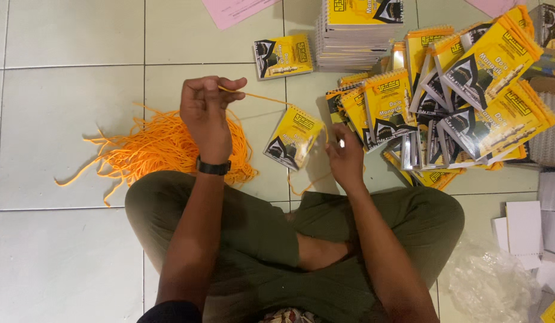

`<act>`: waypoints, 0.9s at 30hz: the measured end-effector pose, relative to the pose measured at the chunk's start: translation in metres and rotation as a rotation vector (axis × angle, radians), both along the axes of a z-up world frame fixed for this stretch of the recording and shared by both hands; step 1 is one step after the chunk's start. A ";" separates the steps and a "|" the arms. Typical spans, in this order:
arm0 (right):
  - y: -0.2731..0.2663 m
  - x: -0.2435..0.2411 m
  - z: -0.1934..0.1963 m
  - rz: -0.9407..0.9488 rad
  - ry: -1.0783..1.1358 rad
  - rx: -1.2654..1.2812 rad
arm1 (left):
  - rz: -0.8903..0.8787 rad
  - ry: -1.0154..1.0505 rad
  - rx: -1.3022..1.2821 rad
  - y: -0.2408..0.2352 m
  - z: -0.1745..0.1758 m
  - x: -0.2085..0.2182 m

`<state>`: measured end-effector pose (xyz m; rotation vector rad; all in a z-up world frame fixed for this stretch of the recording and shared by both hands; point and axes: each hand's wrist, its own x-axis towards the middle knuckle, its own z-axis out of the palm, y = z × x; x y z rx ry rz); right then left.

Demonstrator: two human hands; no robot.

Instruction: The person sits on the floor and ties orange string around the spiral binding of yellow notebooks. They pull the string through the binding, tie a knot, and place the finished notebook into a growing stack.

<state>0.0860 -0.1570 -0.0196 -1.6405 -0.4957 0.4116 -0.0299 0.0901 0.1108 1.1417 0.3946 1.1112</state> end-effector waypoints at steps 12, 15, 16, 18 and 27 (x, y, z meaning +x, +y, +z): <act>-0.083 0.056 -0.068 0.190 -0.197 -1.565 | -0.052 0.152 0.187 -0.005 -0.024 0.006; -0.080 0.050 -0.072 0.161 -0.168 -1.448 | -0.243 0.233 0.175 -0.011 -0.028 0.008; -0.075 0.044 -0.053 0.182 -0.120 -1.334 | -0.278 0.237 0.165 -0.014 -0.033 0.008; -0.067 0.018 -0.019 0.217 -0.066 -1.216 | -0.306 0.255 0.154 -0.031 -0.039 0.001; 0.010 -0.032 -0.002 -0.120 0.895 0.515 | -0.518 0.480 -0.138 -0.098 -0.111 -0.009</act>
